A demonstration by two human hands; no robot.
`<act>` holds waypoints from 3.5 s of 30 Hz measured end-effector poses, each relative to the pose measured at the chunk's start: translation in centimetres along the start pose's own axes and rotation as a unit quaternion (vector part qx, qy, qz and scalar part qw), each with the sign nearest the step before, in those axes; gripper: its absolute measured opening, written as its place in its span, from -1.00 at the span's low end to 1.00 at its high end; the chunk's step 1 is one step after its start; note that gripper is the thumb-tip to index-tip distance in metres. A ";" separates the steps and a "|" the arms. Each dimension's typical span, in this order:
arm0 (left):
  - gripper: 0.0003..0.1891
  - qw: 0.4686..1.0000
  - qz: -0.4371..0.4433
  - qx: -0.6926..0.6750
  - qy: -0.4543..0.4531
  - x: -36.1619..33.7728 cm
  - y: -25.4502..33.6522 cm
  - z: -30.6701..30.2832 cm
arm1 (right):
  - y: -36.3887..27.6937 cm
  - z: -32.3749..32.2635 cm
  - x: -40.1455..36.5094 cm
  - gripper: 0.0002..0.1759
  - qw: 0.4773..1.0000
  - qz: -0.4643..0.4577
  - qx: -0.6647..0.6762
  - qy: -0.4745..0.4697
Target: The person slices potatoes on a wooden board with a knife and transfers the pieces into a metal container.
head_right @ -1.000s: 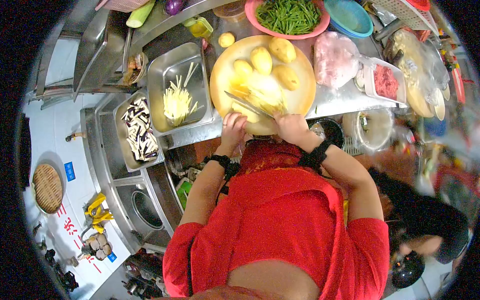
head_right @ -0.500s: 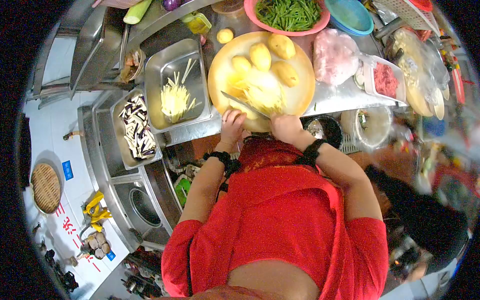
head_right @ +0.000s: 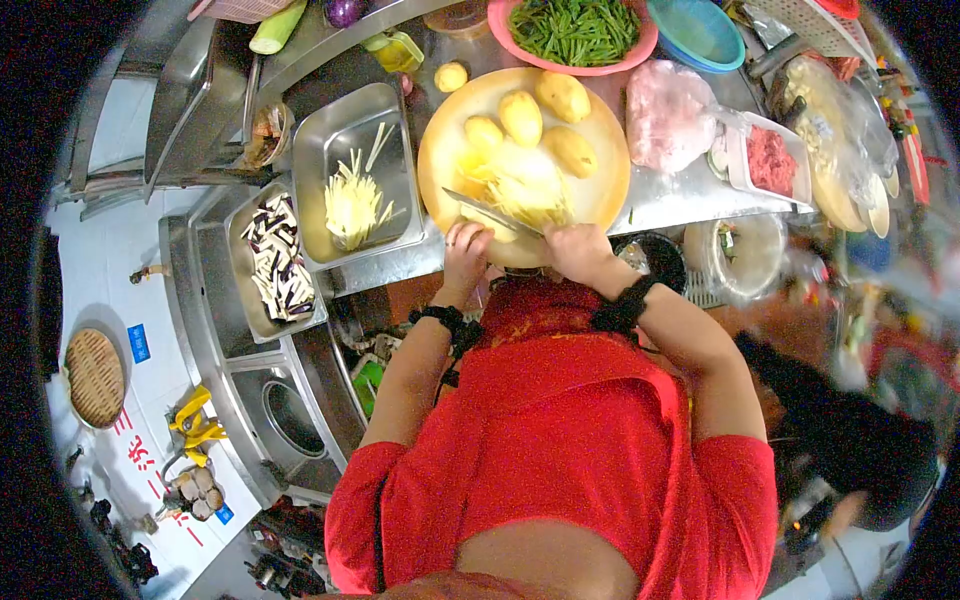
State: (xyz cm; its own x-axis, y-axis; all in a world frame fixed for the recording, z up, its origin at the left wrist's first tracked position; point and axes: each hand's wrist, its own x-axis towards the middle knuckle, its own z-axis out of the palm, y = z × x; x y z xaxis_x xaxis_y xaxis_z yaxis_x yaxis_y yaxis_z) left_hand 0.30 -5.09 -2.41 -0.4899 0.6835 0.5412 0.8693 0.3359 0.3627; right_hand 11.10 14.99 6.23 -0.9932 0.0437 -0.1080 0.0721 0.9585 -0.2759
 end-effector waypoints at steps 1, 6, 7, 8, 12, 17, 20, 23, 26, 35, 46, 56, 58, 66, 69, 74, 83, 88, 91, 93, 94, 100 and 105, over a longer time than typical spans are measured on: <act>-0.60 1.000 -0.001 -0.004 0.011 0.0 -0.1 0.2 | 0.1 -0.6 0.0 -0.67 1.000 -0.005 0.005 -0.007; -0.61 1.000 -0.019 0.010 0.004 -0.4 0.2 0.4 | -0.3 1.5 -0.1 -0.68 1.000 0.004 0.012 -0.004; -0.63 1.000 -0.011 0.002 0.012 -0.6 -0.1 0.8 | -0.1 1.8 0.5 -0.70 1.000 0.008 -0.006 -0.004; -0.66 1.000 -0.006 -0.005 0.019 -0.8 -0.4 1.1 | 0.4 2.0 0.6 -0.70 1.000 0.006 -0.008 -0.001; -0.69 0.999 -0.019 -0.002 0.041 -0.2 0.2 0.7 | 0.1 0.0 -0.1 -0.69 1.000 -0.018 0.012 0.015; -0.69 0.999 -0.034 -0.022 0.030 -0.1 0.2 0.5 | 0.0 2.2 0.3 -0.68 1.000 -0.007 0.005 -0.003; -0.71 0.999 -0.032 -0.011 0.034 -0.6 -0.1 1.0 | 0.2 1.6 0.1 -0.68 1.000 -0.024 -0.012 -0.006; -0.71 0.999 -0.044 -0.010 0.026 -0.9 -0.1 1.3 | -0.1 0.2 -0.3 -0.68 1.000 -0.009 0.026 -0.014; -0.69 0.998 -0.048 -0.027 0.030 -0.7 0.0 1.2 | -0.5 1.3 -0.1 -0.71 0.998 0.016 0.037 -0.038; -0.68 0.999 -0.033 -0.015 0.034 -0.8 0.0 1.2 | -0.7 -0.1 -0.4 -0.68 0.998 0.008 0.049 -0.036; -0.67 0.999 -0.034 -0.009 0.015 -0.9 -0.1 1.1 | -0.7 0.7 -0.2 -0.68 0.998 0.021 0.051 -0.025; -0.81 0.994 -0.107 -0.018 0.012 -0.3 0.7 -0.5 | -0.6 0.1 -0.5 -0.70 0.998 0.013 0.047 -0.039; -0.84 0.994 -0.103 -0.021 0.003 -0.2 0.9 -0.7 | -1.1 1.2 0.1 -0.69 0.996 0.022 0.015 -0.088; -0.88 0.999 -0.047 0.016 0.001 0.2 0.3 0.1 | 0.2 0.2 0.2 -0.67 0.997 0.013 0.050 -0.062; -0.86 0.998 -0.024 0.057 -0.031 -0.3 -0.2 0.7 | 0.9 0.7 0.1 -0.68 0.998 0.017 0.041 -0.042; -0.81 0.996 -0.076 0.024 0.029 2.2 1.9 -0.9 | 1.0 1.5 0.2 -0.68 0.999 0.024 0.013 -0.031; -0.79 0.998 -0.052 0.045 0.013 2.3 1.6 0.3 | 0.3 0.0 -0.3 -0.69 0.999 0.027 0.030 -0.015; -0.80 0.995 -0.096 0.016 0.018 1.3 1.8 0.2 | 0.2 2.0 -0.1 -0.71 1.000 0.015 0.020 -0.011; -0.80 0.996 -0.083 0.028 0.018 2.1 1.7 0.3 | 0.4 1.9 0.2 -0.71 0.999 0.030 0.041 -0.018; -0.81 0.996 -0.076 0.034 0.022 2.2 1.8 0.6 | 0.6 1.8 0.2 -0.70 0.999 0.023 0.030 -0.018; -0.81 0.997 -0.075 0.029 0.016 2.1 1.7 0.7 | 0.7 1.7 0.3 -0.70 1.000 0.015 0.021 -0.017; -0.80 0.994 -0.107 0.008 0.016 0.5 1.4 0.4 | 0.4 0.4 -0.4 -0.71 1.000 0.005 0.018 0.000; -0.81 0.995 -0.096 0.037 0.006 0.3 1.2 0.2 | 0.5 2.2 0.0 -0.71 1.000 -0.011 -0.001 -0.008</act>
State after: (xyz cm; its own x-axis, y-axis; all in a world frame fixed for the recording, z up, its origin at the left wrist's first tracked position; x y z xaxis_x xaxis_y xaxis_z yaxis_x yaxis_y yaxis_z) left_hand 1.21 -4.33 -1.97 -0.6482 0.5944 0.4758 0.7614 0.5069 0.4041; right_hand 11.38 14.84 4.02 -0.9928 0.0183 -0.1182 0.0506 0.9595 -0.2770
